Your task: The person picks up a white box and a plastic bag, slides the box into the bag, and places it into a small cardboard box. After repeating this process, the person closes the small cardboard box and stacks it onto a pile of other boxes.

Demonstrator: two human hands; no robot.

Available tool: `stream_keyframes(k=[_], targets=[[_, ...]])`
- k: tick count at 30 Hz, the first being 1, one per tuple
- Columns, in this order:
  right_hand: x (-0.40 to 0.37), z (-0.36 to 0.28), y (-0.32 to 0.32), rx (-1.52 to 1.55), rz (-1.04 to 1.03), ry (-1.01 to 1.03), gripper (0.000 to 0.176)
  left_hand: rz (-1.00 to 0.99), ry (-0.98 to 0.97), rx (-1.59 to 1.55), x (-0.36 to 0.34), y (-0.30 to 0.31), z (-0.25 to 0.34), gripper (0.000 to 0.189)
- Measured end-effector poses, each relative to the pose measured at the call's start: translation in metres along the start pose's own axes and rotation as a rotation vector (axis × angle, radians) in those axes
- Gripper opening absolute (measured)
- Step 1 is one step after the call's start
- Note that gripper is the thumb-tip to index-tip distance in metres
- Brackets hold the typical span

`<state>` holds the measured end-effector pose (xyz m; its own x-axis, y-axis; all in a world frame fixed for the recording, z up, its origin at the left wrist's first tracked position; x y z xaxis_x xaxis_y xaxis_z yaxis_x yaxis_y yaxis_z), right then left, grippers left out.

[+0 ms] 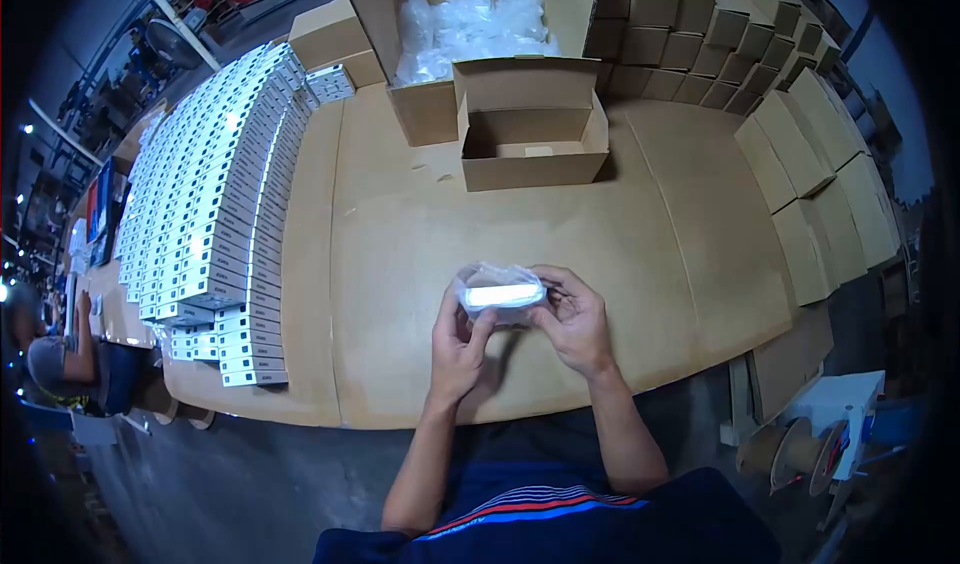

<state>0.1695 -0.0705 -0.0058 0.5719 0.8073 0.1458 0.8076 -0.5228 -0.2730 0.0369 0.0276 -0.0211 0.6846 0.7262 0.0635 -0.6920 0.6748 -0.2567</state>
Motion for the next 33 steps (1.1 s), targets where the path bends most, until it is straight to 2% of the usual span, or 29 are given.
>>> stream_keyframes(k=[1,4,5,8,9,12,14,16,17,20,21,24,27,30,33], targets=[[-0.002,0.005,-0.001,0.026,0.011,-0.025,0.031,0.093,-0.063,0.052,0.0,-0.003,0.008,0.039],[-0.001,-0.007,-0.001,-0.053,-0.033,-0.026,0.021,0.059,0.056,-0.14,0.001,-0.002,-0.001,0.026],[0.0,-0.005,0.002,-0.035,-0.028,0.001,0.011,0.126,0.042,-0.101,-0.001,-0.003,0.002,0.022],[0.0,0.009,0.012,0.068,0.029,-0.088,0.01,0.133,0.142,-0.006,-0.003,-0.006,0.009,0.029],[-0.001,0.001,0.011,-0.004,0.117,-0.189,0.01,0.158,0.157,-0.016,-0.002,-0.005,0.006,0.03],[0.001,-0.019,0.007,0.081,0.192,0.107,0.013,0.236,0.193,-0.016,0.001,0.0,0.001,0.034],[0.003,-0.025,0.001,-0.077,0.016,0.18,0.016,0.289,0.213,0.026,0.002,0.004,0.003,0.035],[-0.001,-0.03,-0.004,-0.238,-0.153,0.25,0.023,0.254,0.184,-0.016,0.003,0.005,0.001,0.036],[-0.001,-0.027,-0.005,-0.335,-0.16,0.151,0.03,0.234,0.168,-0.039,0.004,0.005,0.001,0.037],[0.001,-0.019,-0.007,-0.429,-0.188,0.097,0.034,0.228,0.141,-0.011,0.006,-0.002,0.006,0.04],[0.001,-0.019,-0.007,-0.436,-0.158,0.142,0.036,0.23,0.132,-0.012,0.006,0.0,0.009,0.041],[0.001,-0.021,-0.01,-0.411,-0.155,0.02,0.036,0.218,0.106,-0.004,0.004,0.003,0.016,0.048],[0.0,-0.017,-0.008,-0.406,-0.128,0.027,0.032,0.155,0.068,-0.04,0.005,-0.001,0.031,0.053],[-0.001,-0.015,-0.002,-0.377,-0.103,-0.035,0.03,-0.03,-0.075,0.198,0.006,0.002,0.03,0.058],[0.0,-0.021,-0.002,-0.387,-0.122,0.004,0.032,-0.15,-0.032,0.325,0.005,0.003,0.032,0.041]])
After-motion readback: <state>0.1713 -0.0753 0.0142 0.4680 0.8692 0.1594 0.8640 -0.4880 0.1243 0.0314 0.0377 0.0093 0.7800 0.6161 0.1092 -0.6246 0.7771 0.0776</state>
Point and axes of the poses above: each hand's wrist, its own x-axis towards the middle knuckle, its own y-axis out of the back of the hand, z = x × y, the point moved 6 cm from there along x, towards the middle knuckle, and after that the axes turned 2 degrees about x, right-handed, at the moved point
